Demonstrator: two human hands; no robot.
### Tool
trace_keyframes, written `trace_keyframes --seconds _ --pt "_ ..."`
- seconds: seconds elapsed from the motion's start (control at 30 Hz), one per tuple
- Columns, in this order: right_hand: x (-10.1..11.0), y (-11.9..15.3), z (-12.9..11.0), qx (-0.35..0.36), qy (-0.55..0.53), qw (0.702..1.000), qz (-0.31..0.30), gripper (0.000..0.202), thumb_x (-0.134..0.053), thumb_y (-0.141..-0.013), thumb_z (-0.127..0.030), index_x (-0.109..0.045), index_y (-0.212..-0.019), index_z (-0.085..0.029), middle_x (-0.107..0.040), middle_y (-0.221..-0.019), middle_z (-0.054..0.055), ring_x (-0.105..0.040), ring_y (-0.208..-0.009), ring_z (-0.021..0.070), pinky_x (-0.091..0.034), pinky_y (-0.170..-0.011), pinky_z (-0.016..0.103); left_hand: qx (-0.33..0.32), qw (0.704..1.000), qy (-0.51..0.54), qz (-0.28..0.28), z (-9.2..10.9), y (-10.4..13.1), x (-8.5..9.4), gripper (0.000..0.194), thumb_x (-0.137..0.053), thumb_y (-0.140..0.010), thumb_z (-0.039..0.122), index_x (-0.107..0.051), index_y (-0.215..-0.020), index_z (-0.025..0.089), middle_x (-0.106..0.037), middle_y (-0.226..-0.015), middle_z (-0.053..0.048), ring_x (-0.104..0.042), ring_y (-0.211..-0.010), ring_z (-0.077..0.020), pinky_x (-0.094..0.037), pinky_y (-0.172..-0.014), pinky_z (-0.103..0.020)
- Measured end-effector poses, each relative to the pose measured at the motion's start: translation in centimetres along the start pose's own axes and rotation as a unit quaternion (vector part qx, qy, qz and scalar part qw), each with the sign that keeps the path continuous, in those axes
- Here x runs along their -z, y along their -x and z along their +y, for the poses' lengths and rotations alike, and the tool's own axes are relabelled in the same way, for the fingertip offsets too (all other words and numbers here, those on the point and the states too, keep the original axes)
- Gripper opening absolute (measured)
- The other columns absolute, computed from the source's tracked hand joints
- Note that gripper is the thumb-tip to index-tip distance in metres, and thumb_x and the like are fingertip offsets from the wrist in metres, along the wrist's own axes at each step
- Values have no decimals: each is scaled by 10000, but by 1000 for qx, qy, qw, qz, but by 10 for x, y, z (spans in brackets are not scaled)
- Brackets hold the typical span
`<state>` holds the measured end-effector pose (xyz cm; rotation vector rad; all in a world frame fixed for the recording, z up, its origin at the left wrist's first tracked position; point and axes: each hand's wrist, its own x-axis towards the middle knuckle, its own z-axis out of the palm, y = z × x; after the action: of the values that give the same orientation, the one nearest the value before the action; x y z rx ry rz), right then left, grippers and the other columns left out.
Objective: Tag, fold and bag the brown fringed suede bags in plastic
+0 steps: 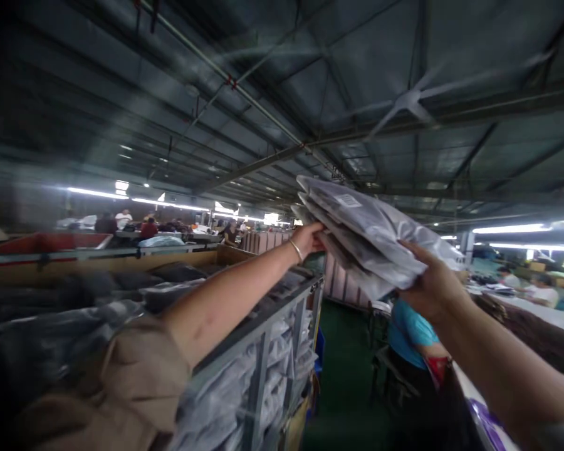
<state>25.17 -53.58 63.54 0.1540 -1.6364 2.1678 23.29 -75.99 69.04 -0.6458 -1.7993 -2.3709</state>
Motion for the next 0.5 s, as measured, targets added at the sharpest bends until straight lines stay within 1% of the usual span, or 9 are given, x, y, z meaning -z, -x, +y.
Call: trace_keyframes --seconds 0.07,0.1,0.17,0.2,0.23,0.3,0.37,0.43,0.5 --pt "-61 -7 -6 37 -39 988 -142 338 -388 -893 -372 -588 -1085 -179 -677 -911 107 -628 -702 176 -511 -628 328 -13 998 -55 24 27 -19 53 149 -487 -856 264 -578 -867 147 -592 -635 21 -580 -569 -95 -511 -715 -256" --pt "-91 -12 1 39 -37 984 -169 337 -377 -890 -358 -575 -1096 -179 -683 -892 90 -629 -695 171 -516 -622 312 -9 996 -86 39 32 -24 80 167 -470 -870 277 -576 -880 148 -600 -650 17 -587 -585 -96 -512 -723 -255" --pt "-144 -24 29 18 -8 981 -194 329 -377 -881 -354 -575 -1067 -170 -685 -825 68 -631 -668 166 -528 -599 293 18 986 -150 71 27 -26 133 209 -439 -898 303 -574 -910 144 -624 -702 0 -607 -641 -105 -514 -738 -257" --pt "-164 -31 49 -3 17 980 -200 313 -407 -868 -359 -586 -1031 -161 -682 -783 62 -632 -650 165 -533 -586 287 44 978 -186 85 18 -23 158 228 -428 -910 312 -574 -924 138 -635 -738 -12 -616 -673 -114 -517 -737 -265" --pt "-177 -37 72 -29 46 977 -208 291 -451 -849 -360 -596 -986 -148 -674 -737 59 -631 -627 166 -537 -568 284 80 966 -226 99 7 -19 181 239 -428 -918 316 -574 -935 128 -641 -772 -26 -621 -696 -127 -521 -727 -283" --pt "-187 -47 113 -88 117 963 -226 246 -561 -793 -348 -608 -884 -125 -648 -647 55 -625 -577 170 -540 -526 287 165 929 -309 121 -19 -7 223 233 -472 -913 316 -574 -963 112 -638 -845 -48 -622 -735 -151 -529 -708 -329" --pt "-182 -57 140 -139 193 941 -239 211 -644 -739 -313 -604 -787 -112 -614 -570 47 -615 -529 173 -535 -479 292 230 883 -388 130 -40 6 253 233 -529 -891 314 -571 -1001 114 -626 -924 -58 -617 -786 -166 -532 -716 -360" --pt "-174 -69 147 -163 260 918 -253 184 -689 -699 -266 -598 -722 -108 -591 -525 40 -608 -503 177 -524 -446 292 251 843 -459 128 -49 14 272 255 -558 -876 321 -566 -1041 126 -609 -999 -63 -609 -853 -183 -531 -745 -375" --pt "-174 -83 140 -154 306 898 -275 167 -711 -670 -230 -605 -696 -104 -597 -527 51 -611 -507 187 -518 -444 295 238 808 -525 121 -51 14 278 271 -580 -862 317 -563 -1066 139 -591 -1062 -71 -592 -940 -211 -516 -793 -393"
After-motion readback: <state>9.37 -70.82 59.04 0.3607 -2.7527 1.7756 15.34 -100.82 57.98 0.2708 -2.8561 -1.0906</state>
